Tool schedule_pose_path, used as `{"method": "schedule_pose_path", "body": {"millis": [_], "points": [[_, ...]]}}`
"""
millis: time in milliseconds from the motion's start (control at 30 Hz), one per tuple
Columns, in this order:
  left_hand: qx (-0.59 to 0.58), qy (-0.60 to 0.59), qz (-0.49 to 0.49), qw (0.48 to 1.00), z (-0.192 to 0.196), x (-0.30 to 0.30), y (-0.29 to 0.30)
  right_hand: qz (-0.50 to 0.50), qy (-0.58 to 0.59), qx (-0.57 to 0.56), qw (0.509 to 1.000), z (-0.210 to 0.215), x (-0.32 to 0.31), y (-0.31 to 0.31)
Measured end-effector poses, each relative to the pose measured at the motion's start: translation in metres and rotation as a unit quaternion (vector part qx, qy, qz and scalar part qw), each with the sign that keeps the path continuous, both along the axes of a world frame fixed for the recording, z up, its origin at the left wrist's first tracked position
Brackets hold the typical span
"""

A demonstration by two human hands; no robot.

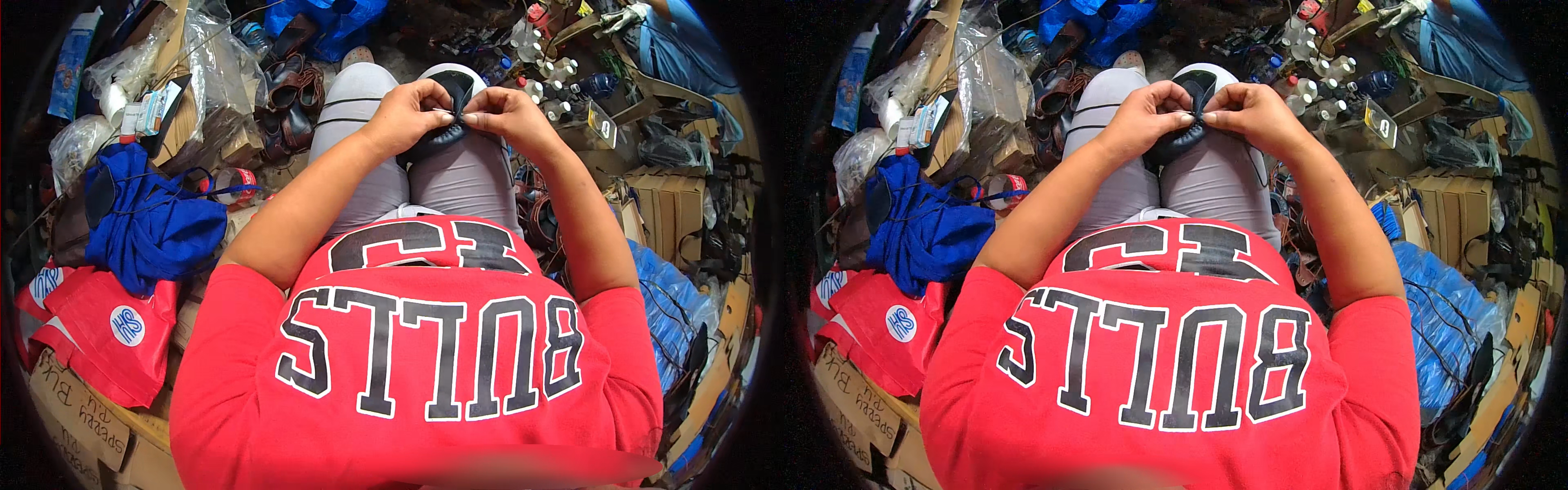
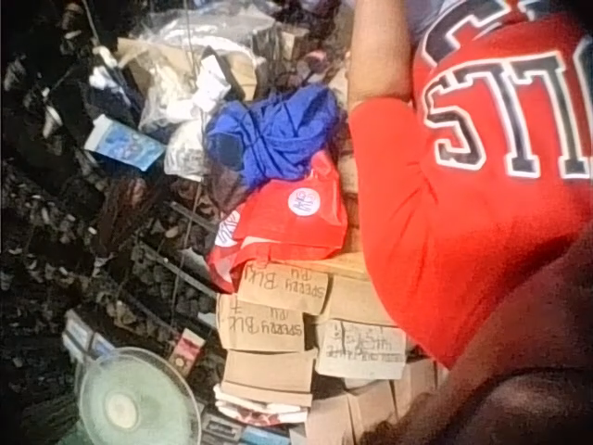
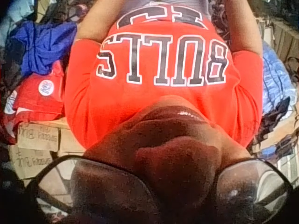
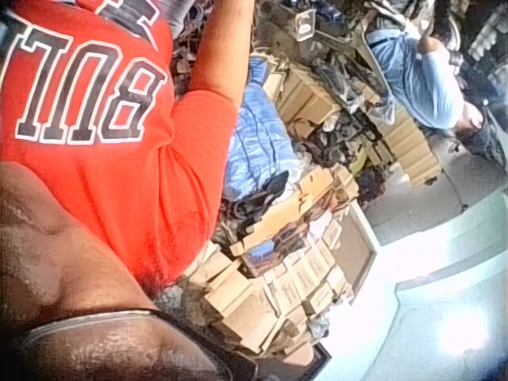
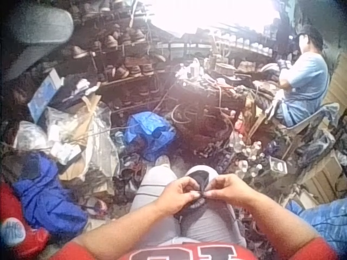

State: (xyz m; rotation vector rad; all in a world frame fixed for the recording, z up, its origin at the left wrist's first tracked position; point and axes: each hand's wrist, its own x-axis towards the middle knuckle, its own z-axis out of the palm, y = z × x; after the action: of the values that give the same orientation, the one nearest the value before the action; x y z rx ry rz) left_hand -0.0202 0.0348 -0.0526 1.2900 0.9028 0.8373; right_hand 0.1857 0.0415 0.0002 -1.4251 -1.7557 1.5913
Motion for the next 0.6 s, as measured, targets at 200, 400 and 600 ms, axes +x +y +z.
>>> {"method": "schedule_pose_path", "body": {"millis": [200,400,600], "points": [[0.292,0.155,0.034,0.943,0.016,-0.016,0.003,0.013,0.066,0.016,0.998,-0.004,0.008,0.005],[0.029,0.113,-0.021,0.993,0.031,-0.025,-0.005,-0.025,0.084,-0.026,0.996,0.001,0.017,-0.01],[0.114,0.244,-0.058,0.961,0.03,-0.015,0.003,-0.037,0.023,0.014,0.999,0.001,0.038,-0.029]]}}
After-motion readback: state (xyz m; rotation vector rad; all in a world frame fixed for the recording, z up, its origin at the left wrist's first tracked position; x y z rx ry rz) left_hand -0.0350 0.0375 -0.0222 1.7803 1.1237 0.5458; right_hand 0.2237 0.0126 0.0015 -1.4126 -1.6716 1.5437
